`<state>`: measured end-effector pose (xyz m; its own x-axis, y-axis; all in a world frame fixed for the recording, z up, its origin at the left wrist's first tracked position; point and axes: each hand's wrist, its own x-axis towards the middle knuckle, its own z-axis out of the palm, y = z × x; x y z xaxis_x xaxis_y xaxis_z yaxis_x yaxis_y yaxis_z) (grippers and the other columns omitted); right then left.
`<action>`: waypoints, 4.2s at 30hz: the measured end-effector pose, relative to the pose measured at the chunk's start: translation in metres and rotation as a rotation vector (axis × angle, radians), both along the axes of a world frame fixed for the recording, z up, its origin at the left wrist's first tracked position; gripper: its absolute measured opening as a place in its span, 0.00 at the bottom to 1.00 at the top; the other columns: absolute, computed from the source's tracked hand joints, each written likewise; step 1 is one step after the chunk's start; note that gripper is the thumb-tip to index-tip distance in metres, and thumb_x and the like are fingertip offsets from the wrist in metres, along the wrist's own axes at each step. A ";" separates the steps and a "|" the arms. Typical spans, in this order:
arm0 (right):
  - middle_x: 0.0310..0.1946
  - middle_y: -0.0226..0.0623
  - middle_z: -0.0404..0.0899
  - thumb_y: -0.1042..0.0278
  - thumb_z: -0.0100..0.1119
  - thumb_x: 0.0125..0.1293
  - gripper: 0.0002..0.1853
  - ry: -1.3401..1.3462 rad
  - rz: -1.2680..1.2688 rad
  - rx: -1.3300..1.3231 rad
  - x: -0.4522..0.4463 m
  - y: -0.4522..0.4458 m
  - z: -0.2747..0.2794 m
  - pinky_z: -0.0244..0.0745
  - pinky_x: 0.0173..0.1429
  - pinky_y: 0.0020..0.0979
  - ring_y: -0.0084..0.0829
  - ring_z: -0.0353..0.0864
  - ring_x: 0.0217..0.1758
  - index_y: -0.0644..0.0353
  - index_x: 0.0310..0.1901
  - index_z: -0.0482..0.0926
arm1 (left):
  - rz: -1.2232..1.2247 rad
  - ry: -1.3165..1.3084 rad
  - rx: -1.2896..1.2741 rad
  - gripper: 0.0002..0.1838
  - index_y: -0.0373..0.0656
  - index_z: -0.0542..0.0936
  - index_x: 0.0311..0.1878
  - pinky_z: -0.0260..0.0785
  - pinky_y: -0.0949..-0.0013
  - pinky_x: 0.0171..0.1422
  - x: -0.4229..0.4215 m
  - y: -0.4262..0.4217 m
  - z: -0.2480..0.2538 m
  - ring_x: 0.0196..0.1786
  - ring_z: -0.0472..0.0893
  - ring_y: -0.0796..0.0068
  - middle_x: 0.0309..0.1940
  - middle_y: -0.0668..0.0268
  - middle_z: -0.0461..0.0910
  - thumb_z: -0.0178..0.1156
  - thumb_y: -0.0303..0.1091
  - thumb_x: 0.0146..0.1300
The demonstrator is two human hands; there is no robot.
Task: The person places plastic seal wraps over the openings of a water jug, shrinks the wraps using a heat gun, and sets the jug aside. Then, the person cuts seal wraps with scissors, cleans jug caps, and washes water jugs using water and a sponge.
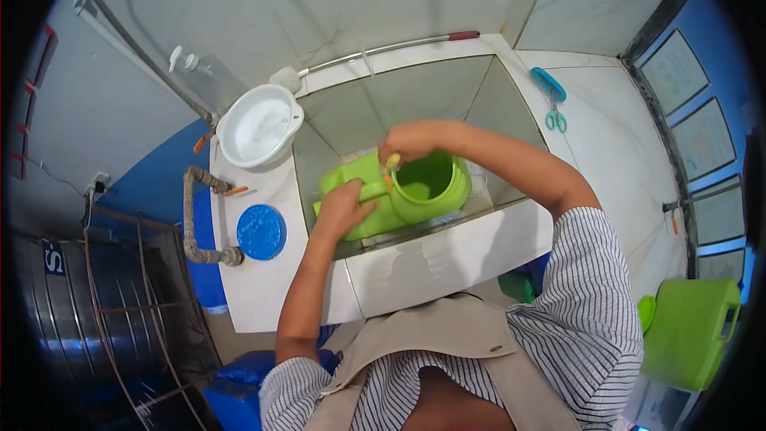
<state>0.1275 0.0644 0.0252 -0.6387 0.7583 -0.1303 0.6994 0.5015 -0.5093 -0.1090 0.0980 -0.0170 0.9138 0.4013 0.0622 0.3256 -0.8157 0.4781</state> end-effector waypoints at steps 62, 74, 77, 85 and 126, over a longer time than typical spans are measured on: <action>0.59 0.60 0.60 0.67 0.42 0.64 0.22 0.295 -0.625 0.576 -0.054 -0.060 -0.148 0.41 0.71 0.51 0.57 0.53 0.67 0.74 0.56 0.62 | 1.124 -0.216 -0.650 0.29 0.35 0.69 0.22 0.60 0.67 0.13 0.015 0.032 -0.079 0.09 0.68 0.72 0.08 0.63 0.65 0.43 0.55 0.67; 0.65 0.56 0.51 0.57 0.39 0.67 0.28 0.400 -0.789 0.378 -0.026 -0.080 -0.205 0.43 0.72 0.46 0.54 0.50 0.69 0.70 0.62 0.58 | 1.140 -0.217 -0.631 0.33 0.28 0.71 0.28 0.64 0.62 0.16 0.014 0.035 -0.084 0.11 0.72 0.63 0.10 0.56 0.69 0.44 0.56 0.65; 0.56 0.56 0.66 0.58 0.45 0.61 0.27 0.324 -0.224 0.564 -0.055 -0.020 -0.117 0.54 0.67 0.48 0.49 0.62 0.64 0.73 0.55 0.66 | 1.145 -0.213 -0.607 0.34 0.25 0.73 0.31 0.64 0.61 0.18 0.014 0.030 -0.078 0.11 0.72 0.62 0.11 0.53 0.71 0.44 0.57 0.65; 0.40 0.40 0.74 0.70 0.50 0.50 0.10 0.306 -0.224 0.407 -0.073 -0.030 -0.112 0.64 0.54 0.38 0.39 0.71 0.48 0.58 0.36 0.74 | 1.135 -0.111 -0.599 0.36 0.24 0.73 0.29 0.67 0.59 0.22 0.009 0.035 -0.081 0.13 0.74 0.59 0.12 0.51 0.71 0.43 0.58 0.64; 0.51 0.45 0.74 0.60 0.40 0.68 0.20 1.246 -0.922 -0.661 0.138 -0.023 -0.112 0.62 0.61 0.35 0.37 0.71 0.55 0.64 0.51 0.73 | 0.430 -0.097 -0.098 0.22 0.38 0.76 0.32 0.68 0.59 0.27 0.029 -0.007 -0.044 0.22 0.74 0.51 0.16 0.53 0.73 0.44 0.49 0.67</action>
<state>0.2651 0.0413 -0.0869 0.0040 0.9370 -0.3493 -0.3451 -0.3266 -0.8799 -0.0799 0.0907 -0.0610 0.6545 0.7516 0.0823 0.5752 -0.5656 0.5910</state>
